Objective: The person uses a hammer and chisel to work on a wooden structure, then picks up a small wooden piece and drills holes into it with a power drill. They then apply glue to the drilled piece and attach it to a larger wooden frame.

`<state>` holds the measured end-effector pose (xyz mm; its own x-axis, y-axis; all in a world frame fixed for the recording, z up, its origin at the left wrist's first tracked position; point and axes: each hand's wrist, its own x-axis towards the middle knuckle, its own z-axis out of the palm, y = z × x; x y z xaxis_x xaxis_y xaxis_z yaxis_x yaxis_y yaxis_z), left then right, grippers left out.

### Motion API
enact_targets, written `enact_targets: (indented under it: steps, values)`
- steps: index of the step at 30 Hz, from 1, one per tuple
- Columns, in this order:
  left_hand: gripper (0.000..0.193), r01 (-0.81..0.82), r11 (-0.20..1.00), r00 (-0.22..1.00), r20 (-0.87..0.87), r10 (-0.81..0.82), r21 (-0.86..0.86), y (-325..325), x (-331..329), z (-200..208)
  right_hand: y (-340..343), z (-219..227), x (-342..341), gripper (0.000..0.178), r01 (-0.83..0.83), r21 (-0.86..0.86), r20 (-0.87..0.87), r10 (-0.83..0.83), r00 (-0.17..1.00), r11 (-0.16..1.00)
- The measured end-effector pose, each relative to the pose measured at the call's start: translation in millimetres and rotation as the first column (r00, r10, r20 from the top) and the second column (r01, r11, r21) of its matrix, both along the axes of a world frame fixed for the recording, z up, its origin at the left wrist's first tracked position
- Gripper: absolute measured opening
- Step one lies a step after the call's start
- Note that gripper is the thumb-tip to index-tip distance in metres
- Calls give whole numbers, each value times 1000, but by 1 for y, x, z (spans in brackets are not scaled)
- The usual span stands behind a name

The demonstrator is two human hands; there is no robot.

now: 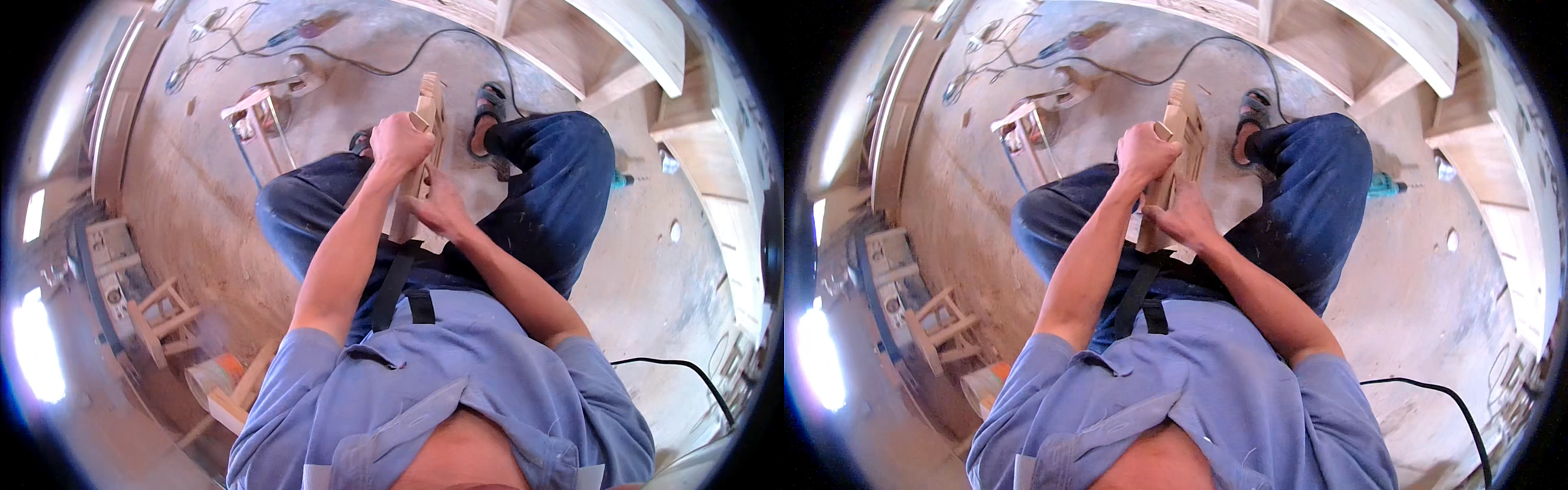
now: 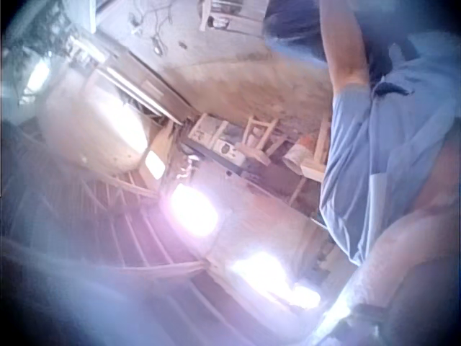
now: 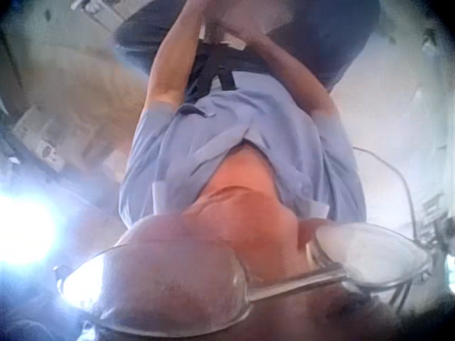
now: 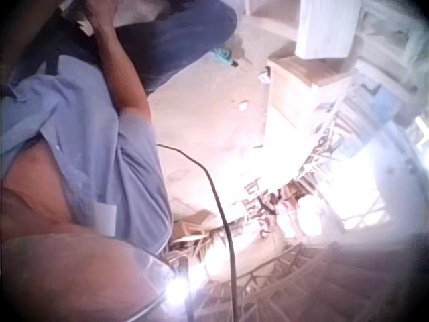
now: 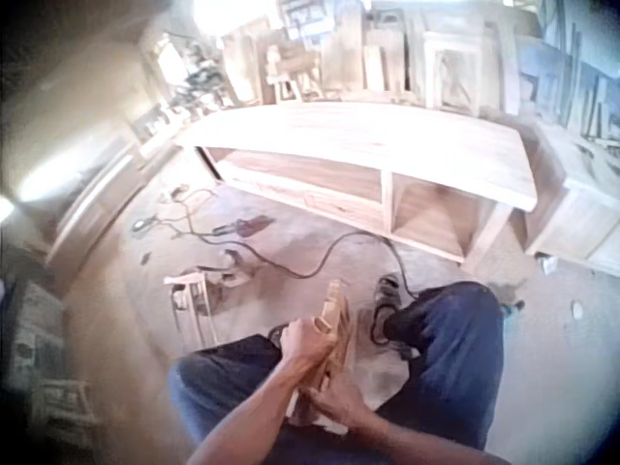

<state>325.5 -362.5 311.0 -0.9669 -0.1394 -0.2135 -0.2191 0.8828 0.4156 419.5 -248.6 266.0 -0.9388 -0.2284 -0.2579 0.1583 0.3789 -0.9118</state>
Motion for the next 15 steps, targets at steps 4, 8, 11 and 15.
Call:
enact_targets:
  steps: [4,8,11,15]
  values:
    - [46,77,997,988,132,-78,14,2,-18,-30,-23,-28,-12,83,166,-120,97,-155,983,979]
    - [48,86,973,977,173,-124,215,-6,-29,-55,-26,-95,2,91,302,-78,22,-302,953,950]
    - [40,-68,838,939,318,-129,542,-36,-20,-68,-32,-93,9,101,295,-198,191,-259,947,935]
    - [46,-375,503,907,420,26,779,-63,-26,-50,-14,-68,-2,107,189,-249,374,-86,923,950]
